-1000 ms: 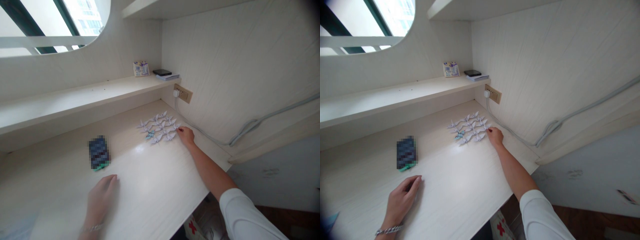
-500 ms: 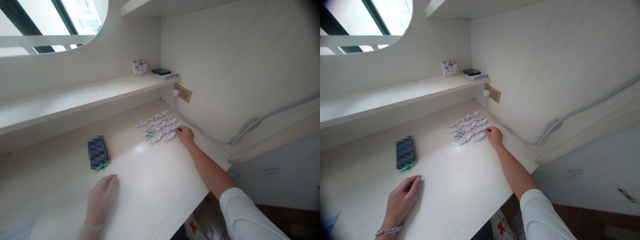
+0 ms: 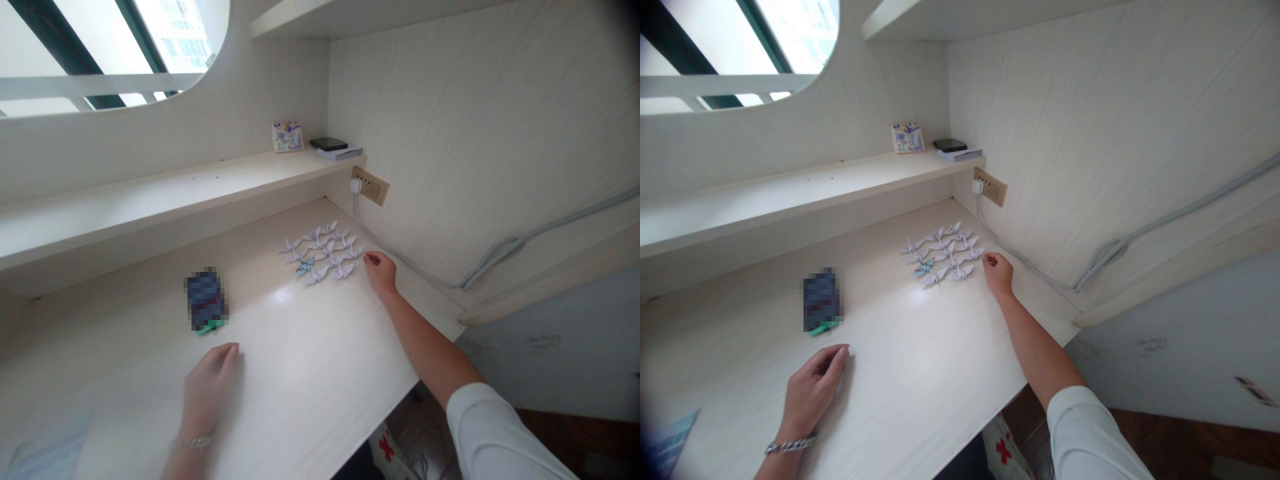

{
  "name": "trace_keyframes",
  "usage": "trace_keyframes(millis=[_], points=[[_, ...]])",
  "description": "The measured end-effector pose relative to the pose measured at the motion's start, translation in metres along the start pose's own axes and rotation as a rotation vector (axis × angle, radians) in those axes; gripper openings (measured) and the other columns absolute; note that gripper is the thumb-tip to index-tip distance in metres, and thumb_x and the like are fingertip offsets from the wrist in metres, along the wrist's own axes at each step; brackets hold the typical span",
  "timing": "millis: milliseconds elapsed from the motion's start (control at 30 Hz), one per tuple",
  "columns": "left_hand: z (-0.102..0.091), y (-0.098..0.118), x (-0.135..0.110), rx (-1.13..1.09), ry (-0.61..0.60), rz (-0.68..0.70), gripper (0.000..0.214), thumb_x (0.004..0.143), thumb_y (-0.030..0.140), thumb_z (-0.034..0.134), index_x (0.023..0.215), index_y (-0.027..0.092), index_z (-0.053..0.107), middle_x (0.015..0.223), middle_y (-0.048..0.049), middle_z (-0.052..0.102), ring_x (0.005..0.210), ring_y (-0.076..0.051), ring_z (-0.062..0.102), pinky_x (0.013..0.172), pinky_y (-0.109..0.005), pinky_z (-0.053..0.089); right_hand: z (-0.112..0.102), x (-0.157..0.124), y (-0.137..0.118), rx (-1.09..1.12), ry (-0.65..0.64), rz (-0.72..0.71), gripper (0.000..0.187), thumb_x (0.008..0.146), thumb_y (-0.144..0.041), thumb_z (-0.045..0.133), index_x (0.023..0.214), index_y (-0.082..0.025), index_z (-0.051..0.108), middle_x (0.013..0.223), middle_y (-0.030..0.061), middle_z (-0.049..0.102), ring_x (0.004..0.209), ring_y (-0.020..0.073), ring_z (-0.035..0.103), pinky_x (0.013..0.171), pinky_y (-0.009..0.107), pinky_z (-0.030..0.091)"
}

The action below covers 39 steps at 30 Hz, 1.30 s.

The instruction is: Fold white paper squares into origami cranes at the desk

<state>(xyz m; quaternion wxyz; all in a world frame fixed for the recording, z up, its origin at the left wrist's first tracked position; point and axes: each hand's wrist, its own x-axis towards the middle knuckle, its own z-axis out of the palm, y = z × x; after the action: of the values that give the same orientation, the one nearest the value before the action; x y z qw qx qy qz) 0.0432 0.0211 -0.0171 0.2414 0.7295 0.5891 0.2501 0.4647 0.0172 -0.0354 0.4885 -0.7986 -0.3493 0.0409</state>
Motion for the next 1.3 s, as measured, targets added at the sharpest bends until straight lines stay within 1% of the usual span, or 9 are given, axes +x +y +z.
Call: trace_keyframes(millis=[133,233,300,400,500,667,833,1133,1300], points=[[-0.004,0.000,-0.005,-0.040,0.025,-0.064,0.038,0.074,0.050,0.049,0.089,0.019,0.064,0.085,-0.0058,0.069,0.079,-0.022,0.063,0.066,-0.029,0.048,-0.009,-0.038,-0.014,0.106,0.026,0.016,0.039,0.081,-0.037,0.040,0.100,-0.009,0.060,0.087,0.0121,0.066,0.075,0.0175,0.059,0.070,0.029,0.046],[-0.009,0.001,-0.016,-0.079,0.031,-0.124,0.038,0.074,0.051,0.050,0.089,0.019,0.064,0.084,-0.0057,0.070,0.078,-0.022,0.064,0.067,-0.030,0.048,-0.006,-0.088,-0.032,0.174,-0.061,-0.001,0.036,0.080,-0.037,0.042,0.095,-0.011,0.062,0.078,0.0093,0.066,0.068,0.0165,0.059,0.063,0.027,0.047],[-0.014,0.000,-0.027,-0.104,0.025,-0.164,0.038,0.074,0.051,0.051,0.088,0.019,0.064,0.085,-0.0059,0.070,0.078,-0.023,0.064,0.068,-0.031,0.048,0.000,-0.126,-0.049,0.213,-0.168,-0.039,0.029,0.078,-0.036,0.048,0.086,-0.014,0.064,0.070,0.0056,0.066,0.062,0.0151,0.058,0.058,0.025,0.046],[-0.024,-0.004,-0.047,-0.149,0.036,-0.248,0.038,0.073,0.050,0.053,0.089,0.018,0.064,0.085,-0.0069,0.069,0.078,-0.023,0.064,0.070,-0.034,0.047,0.013,-0.177,-0.077,0.237,-0.471,-0.186,0.019,0.076,-0.029,0.051,0.083,-0.020,0.066,0.072,0.0021,0.067,0.062,0.0140,0.059,0.060,0.024,0.046],[-0.034,-0.011,-0.068,-0.265,0.118,-0.342,0.038,0.072,0.048,0.055,0.091,0.016,0.064,0.083,-0.0081,0.069,0.074,-0.022,0.064,0.070,-0.034,0.048,0.030,-0.208,-0.103,0.180,-0.629,-0.303,0.017,0.076,-0.026,0.051,0.082,-0.026,0.067,0.076,-0.0011,0.069,0.064,0.0136,0.060,0.066,0.025,0.046],[-0.046,-0.029,-0.097,-0.417,0.295,-0.404,0.036,0.071,0.043,0.057,0.091,0.013,0.064,0.083,-0.0092,0.068,0.070,-0.017,0.063,0.064,-0.030,0.051,0.065,-0.230,-0.138,0.064,-0.732,-0.354,0.018,0.075,-0.029,0.050,0.080,-0.028,0.068,0.074,-0.0019,0.069,0.068,0.0163,0.062,0.064,0.026,0.044],[-0.062,-0.058,-0.111,-0.226,0.386,-0.387,0.032,0.074,0.038,0.053,0.090,0.013,0.065,0.082,-0.0094,0.068,0.072,-0.016,0.063,0.069,-0.031,0.050,0.092,-0.248,-0.153,0.009,-0.750,-0.406,0.022,0.077,-0.035,0.047,0.081,-0.027,0.067,0.075,0.0002,0.069,0.068,0.0186,0.062,0.063,0.028,0.042],[-0.140,-0.128,-0.105,0.116,0.572,-0.625,0.038,0.073,0.041,0.054,0.098,0.014,0.063,0.100,-0.0141,0.061,0.088,-0.024,0.056,0.085,-0.039,0.040,0.098,-0.248,-0.141,0.058,-0.815,-0.465,0.025,0.077,-0.042,0.047,0.082,-0.026,0.066,0.078,0.0032,0.069,0.067,0.0223,0.062,0.066,0.033,0.045],[-0.158,-0.157,-0.084,0.241,0.552,-0.761,0.062,0.060,0.051,0.065,0.104,0.008,0.059,0.110,-0.0243,0.052,0.108,-0.037,0.044,0.088,-0.045,0.035,0.098,-0.246,-0.142,0.041,-0.856,-0.458,0.024,0.076,-0.043,0.050,0.081,-0.026,0.066,0.078,0.0028,0.069,0.068,0.0216,0.062,0.066,0.032,0.046]])
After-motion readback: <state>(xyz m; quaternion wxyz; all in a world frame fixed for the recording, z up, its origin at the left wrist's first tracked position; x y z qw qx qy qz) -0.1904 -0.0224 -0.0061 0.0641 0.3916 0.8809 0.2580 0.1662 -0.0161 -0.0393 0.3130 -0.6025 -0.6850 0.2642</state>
